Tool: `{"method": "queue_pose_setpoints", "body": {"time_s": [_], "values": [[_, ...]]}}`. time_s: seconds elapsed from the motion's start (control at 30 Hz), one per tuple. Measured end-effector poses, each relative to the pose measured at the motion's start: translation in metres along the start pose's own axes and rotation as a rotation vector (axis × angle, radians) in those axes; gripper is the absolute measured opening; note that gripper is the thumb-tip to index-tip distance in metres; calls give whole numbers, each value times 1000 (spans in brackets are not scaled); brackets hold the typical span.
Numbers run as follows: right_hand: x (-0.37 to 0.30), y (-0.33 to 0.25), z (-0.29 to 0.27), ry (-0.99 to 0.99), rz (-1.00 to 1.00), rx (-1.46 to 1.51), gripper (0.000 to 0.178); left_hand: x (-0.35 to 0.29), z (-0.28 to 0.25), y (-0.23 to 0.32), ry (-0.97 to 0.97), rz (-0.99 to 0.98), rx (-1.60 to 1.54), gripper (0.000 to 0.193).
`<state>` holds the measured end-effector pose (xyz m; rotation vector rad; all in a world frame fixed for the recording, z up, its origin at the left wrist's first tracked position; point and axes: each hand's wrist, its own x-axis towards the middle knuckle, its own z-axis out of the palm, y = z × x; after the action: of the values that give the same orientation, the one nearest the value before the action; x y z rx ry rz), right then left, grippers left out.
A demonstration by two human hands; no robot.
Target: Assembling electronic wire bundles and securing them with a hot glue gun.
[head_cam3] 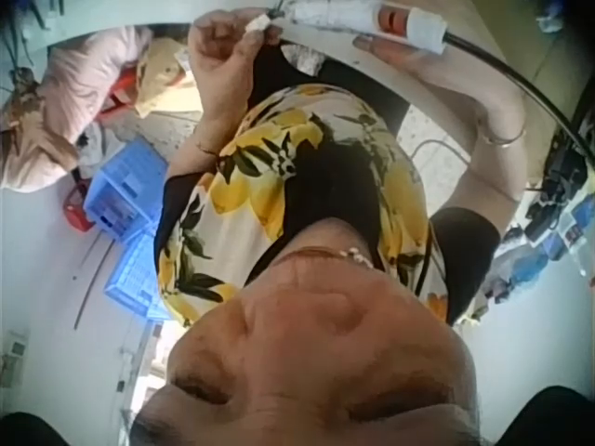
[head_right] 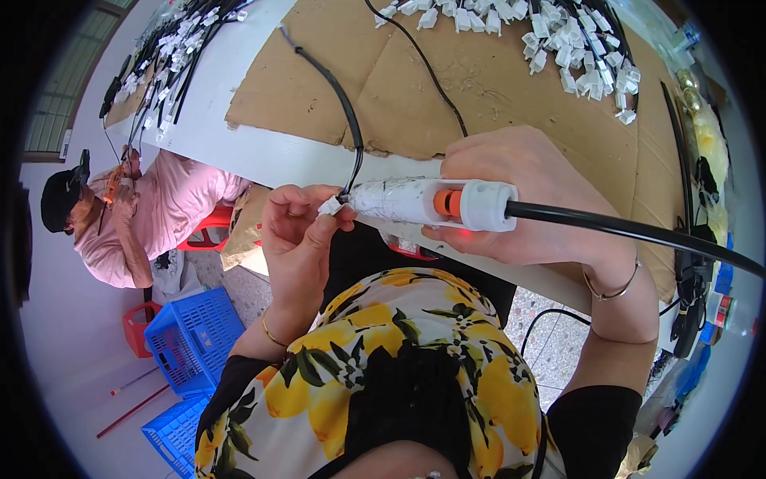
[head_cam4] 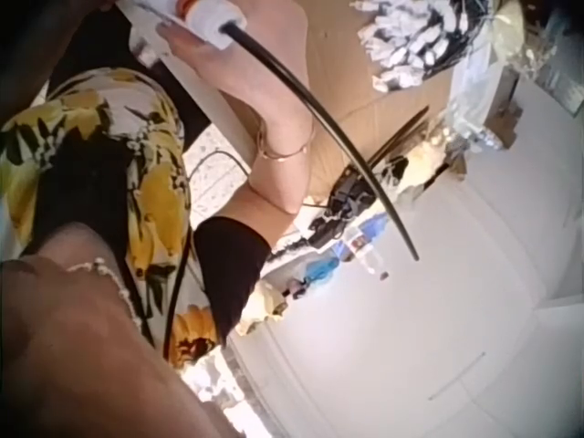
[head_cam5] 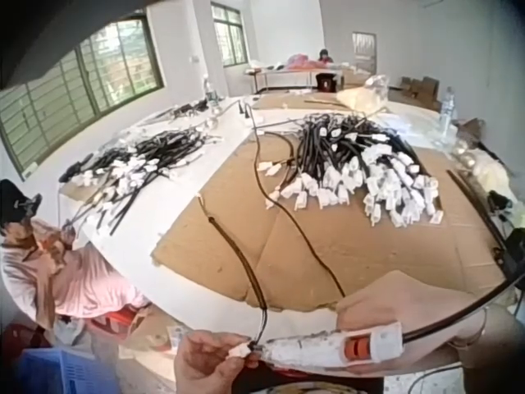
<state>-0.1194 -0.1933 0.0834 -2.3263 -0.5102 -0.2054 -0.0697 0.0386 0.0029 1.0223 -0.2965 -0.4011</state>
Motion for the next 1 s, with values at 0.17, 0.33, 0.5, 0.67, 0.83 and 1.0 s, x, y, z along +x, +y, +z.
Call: {"method": "queue_pose_setpoints", "body": {"time_s": [0.17,0.33,0.5,0.67,0.83,1.0], "values": [[2,-1,-2,-19,-9,-42,26,1,-4,-3,-50,38,32,24],[1,3,-4,-167,105,-26,27,1,-3,-4,-61,46,54,24],[5,2,0,-61,76,94,28,3,-3,-5,-50,48,55,23],[3,-1,-6,-141,81,-11,31,2,0,-2,-16,45,93,23],[2,1,-6,-190,104,-31,37,1,-1,-3,-3,82,145,25],[4,4,-4,-190,100,29,30,1,-3,-7,-9,134,195,25]]}}
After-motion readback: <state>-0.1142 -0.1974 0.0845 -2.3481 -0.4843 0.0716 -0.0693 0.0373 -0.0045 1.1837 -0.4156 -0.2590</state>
